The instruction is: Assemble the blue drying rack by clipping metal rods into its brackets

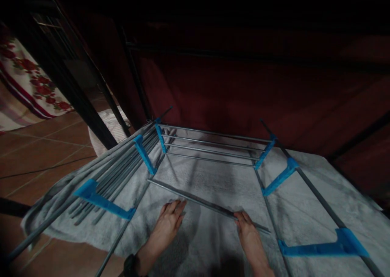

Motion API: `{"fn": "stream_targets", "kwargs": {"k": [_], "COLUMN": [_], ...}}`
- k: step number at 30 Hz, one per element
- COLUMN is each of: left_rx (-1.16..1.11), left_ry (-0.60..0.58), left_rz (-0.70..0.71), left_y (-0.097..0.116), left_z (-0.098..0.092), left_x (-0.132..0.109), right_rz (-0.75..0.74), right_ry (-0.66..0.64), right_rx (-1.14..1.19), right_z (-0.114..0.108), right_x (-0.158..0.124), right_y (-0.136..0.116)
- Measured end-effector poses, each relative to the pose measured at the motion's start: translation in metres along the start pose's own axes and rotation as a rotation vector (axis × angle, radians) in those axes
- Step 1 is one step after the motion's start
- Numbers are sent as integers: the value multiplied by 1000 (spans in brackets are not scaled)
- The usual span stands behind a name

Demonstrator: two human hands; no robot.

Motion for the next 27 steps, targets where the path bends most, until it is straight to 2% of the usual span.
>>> {"fn": "stream_targets", "kwargs": {"k": [3,7,14,21,27], "left_rx": [0,-12,67,199,231], "left_ry": [20,53,205,85,-69], "left_rz": [19,49,92,154,132], "left_y": [-2,-6,-17,-19,-13], "left_z": [1,3,3,12,13], "left_x": [-1,-4,-8,-3,-1], "right_rz": [-4,-25,-30,16,74], "right_ry": [24,62,79,106,174], "right_rx": [33,64,67,20,-58], "right_z": [-1,0,0,-17,-21], "right_x": [0,-4,-24,-46,-58], "right_y": [-10,-7,-2,-13,-14]}}
Point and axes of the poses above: each hand's wrist, its own x-axis towards the middle knuckle, its own z-axis out of the palm, y = z × x, the point moved 5 cm from there along x, towards the middle knuckle, and after that the axes turned 15 degrees about -x, right-handed, at the moved point
